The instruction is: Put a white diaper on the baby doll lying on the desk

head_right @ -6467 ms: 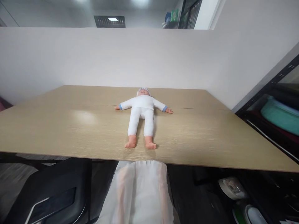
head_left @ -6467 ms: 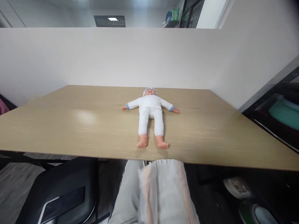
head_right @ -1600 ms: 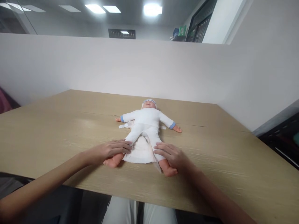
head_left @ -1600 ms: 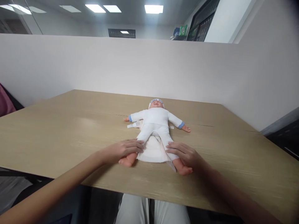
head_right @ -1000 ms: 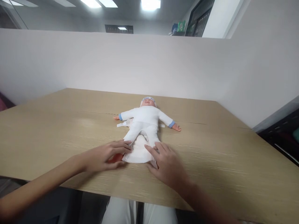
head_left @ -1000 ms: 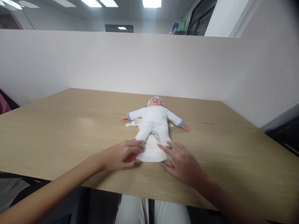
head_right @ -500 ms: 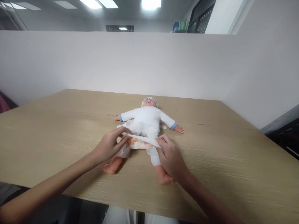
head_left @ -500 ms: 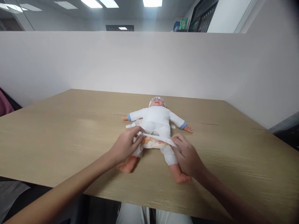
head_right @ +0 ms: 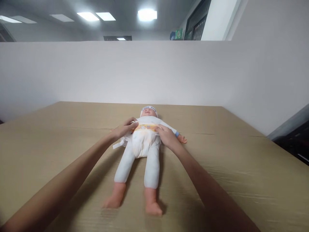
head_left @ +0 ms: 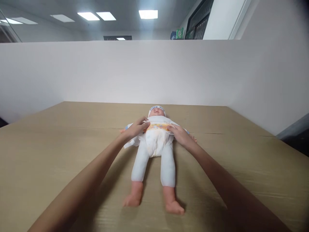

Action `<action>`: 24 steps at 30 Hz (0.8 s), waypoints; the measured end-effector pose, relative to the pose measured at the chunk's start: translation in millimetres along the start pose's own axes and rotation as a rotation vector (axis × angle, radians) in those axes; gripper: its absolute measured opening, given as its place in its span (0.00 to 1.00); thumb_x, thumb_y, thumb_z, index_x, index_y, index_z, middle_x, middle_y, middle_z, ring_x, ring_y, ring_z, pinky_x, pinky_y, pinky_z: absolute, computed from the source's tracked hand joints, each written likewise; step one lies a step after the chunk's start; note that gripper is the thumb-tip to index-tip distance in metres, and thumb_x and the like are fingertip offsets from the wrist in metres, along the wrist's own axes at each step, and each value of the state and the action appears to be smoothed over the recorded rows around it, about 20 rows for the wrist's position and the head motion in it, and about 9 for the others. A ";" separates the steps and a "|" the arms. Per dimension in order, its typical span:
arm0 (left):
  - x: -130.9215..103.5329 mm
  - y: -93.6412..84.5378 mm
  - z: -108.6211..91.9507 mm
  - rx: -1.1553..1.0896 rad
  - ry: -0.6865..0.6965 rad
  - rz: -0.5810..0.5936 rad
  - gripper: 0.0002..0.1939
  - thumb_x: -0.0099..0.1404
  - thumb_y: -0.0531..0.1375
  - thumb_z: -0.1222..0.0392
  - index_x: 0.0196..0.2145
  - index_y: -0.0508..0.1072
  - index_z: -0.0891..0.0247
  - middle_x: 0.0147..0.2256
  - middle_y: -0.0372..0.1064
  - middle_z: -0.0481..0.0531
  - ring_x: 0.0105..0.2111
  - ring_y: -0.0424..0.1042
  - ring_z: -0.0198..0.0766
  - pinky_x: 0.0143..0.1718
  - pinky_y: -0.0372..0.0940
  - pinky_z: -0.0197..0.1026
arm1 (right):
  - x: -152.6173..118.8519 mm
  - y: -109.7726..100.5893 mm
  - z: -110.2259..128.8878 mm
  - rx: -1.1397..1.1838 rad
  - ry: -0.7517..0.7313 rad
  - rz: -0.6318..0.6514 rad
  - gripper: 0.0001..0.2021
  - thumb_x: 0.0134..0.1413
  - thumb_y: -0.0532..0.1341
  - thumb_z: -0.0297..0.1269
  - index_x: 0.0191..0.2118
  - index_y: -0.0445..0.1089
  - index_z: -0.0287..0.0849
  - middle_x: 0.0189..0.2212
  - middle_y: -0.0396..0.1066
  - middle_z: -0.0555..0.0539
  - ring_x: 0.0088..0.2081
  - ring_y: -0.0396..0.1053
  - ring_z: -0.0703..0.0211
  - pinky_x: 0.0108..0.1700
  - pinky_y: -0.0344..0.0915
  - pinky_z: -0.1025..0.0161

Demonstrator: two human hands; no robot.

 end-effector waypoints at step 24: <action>23.0 -15.0 38.9 -0.208 -0.114 0.134 0.29 0.59 0.71 0.32 0.38 0.77 0.62 0.33 0.72 0.49 0.32 0.70 0.37 0.33 0.62 0.39 | 5.3 10.1 0.8 -0.235 -0.449 0.151 0.27 0.77 0.53 0.54 0.74 0.63 0.56 0.75 0.62 0.47 0.76 0.55 0.45 0.78 0.52 0.42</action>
Point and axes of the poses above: each hand's wrist, its own x-axis towards the middle knuckle, its own y-axis out of the palm, z = x × y, the point moved 2 cm from there along x, towards the middle knuckle
